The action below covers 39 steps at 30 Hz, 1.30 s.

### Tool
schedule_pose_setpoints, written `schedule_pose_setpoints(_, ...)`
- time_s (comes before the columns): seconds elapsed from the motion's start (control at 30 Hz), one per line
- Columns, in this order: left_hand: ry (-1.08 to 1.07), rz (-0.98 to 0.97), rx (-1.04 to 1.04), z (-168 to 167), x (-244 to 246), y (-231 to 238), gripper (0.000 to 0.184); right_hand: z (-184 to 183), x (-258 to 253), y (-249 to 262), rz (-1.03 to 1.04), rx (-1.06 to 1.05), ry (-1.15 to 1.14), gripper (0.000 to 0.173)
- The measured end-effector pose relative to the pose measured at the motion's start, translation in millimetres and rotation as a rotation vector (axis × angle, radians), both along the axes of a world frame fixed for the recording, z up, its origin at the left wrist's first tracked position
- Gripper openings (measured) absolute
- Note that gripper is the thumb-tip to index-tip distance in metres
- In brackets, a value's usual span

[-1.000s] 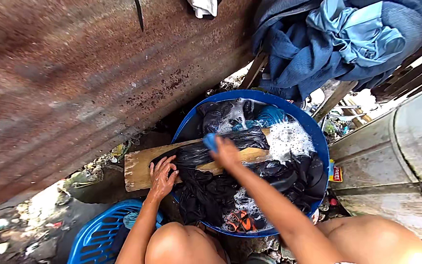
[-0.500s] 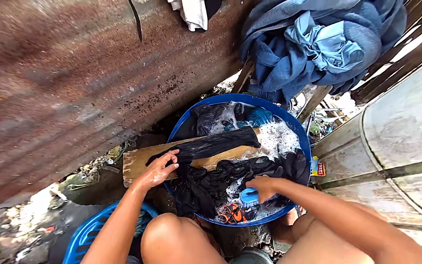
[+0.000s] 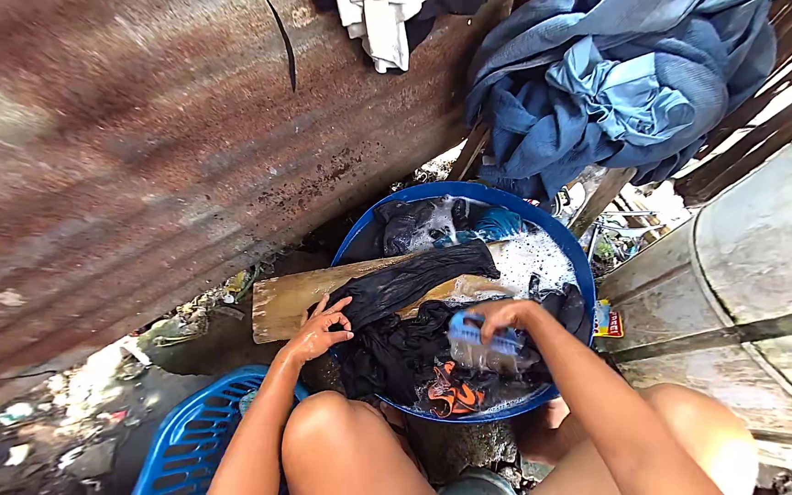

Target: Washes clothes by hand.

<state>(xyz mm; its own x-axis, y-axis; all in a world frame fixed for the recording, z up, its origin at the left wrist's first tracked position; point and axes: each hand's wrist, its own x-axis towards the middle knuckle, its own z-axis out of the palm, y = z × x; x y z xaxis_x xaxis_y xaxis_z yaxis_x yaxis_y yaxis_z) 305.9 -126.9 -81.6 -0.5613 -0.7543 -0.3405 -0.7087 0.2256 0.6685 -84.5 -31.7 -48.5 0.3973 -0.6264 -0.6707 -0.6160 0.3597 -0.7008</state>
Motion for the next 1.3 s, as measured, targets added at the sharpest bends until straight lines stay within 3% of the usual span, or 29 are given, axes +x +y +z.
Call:
schedule_pose_setpoints(0.1, 0.060, 0.054, 0.010, -7, -2, -1, 0.013, 9, 30, -39, -0.408, -0.235, -0.276, 0.061)
schedule_pose_setpoints(0.17, 0.102, 0.087, 0.001, -12, 0, 0, 0.011, 16, 108, -62, -0.527, -0.437, -0.112, 0.069)
schedule_pose_setpoints(0.23, 0.147, 0.139, -0.036, -16, 4, 2, 0.015, 9, 190, -66, -0.408, -0.640, 0.093, 0.074)
schedule_pose_setpoints(0.3, 0.140, 0.158, -0.054, -19, 6, 3, 0.024, -5, 218, -64, -0.190, -0.656, 0.220, 0.073)
schedule_pose_setpoints(0.37, 0.128, 0.125, -0.049, -19, 7, 3, 0.013, -21, 177, -66, -0.213, -0.645, 0.396, 0.069)
schedule_pose_setpoints(0.5, 0.155, 0.119, -0.054, -20, 6, 1, 0.009, -37, 15, -77, -0.638, -0.587, 0.700, 0.075)
schedule_pose_setpoints(0.57, 0.157, 0.120, -0.053, -22, 5, 1, 0.008, -40, -11, -80, -0.852, -0.500, 0.755, 0.080)
schedule_pose_setpoints(0.6, 0.153, 0.123, -0.058, -21, 4, 1, 0.008, -39, 4, -85, -0.888, -0.477, 0.739, 0.082)
schedule_pose_setpoints(0.67, 0.144, 0.129, -0.070, -22, 2, 1, 0.008, -35, 80, -83, -0.795, -0.550, 0.635, 0.082)
schedule_pose_setpoints(0.77, 0.149, 0.137, -0.078, -24, 5, 3, 0.008, -32, 210, -62, -0.396, -0.677, 0.382, 0.070)
schedule_pose_setpoints(0.8, 0.154, 0.136, -0.080, -25, 7, 4, 0.009, -30, 216, -61, -0.274, -0.687, 0.361, 0.068)
schedule_pose_setpoints(0.87, 0.143, 0.131, -0.070, -25, 9, 5, 0.007, -32, 168, -67, -0.257, -0.678, 0.441, 0.068)
schedule_pose_setpoints(0.97, 0.147, 0.121, -0.070, -21, 4, 2, 0.007, -34, 33, -75, -0.550, -0.587, 0.659, 0.074)
schedule_pose_setpoints(1.03, 0.132, 0.124, -0.071, -19, 3, 4, 0.008, -38, -17, -77, -0.786, -0.477, 0.733, 0.078)
schedule_pose_setpoints(1.07, 0.130, 0.130, -0.077, -19, 1, 3, 0.008, -40, -16, -82, -0.859, -0.448, 0.743, 0.080)
schedule_pose_setpoints(1.13, 0.128, 0.135, -0.083, -20, -3, 4, 0.008, -41, 37, -85, -0.840, -0.475, 0.692, 0.083)
schedule_pose_setpoints(1.23, 0.131, 0.144, -0.093, -19, -3, 4, 0.009, -35, 168, -68, -0.504, -0.580, 0.452, 0.076)
schedule_pose_setpoints(1.3, 0.144, 0.139, -0.089, -20, 1, 5, 0.009, -29, 187, -60, -0.292, -0.608, 0.388, 0.067)
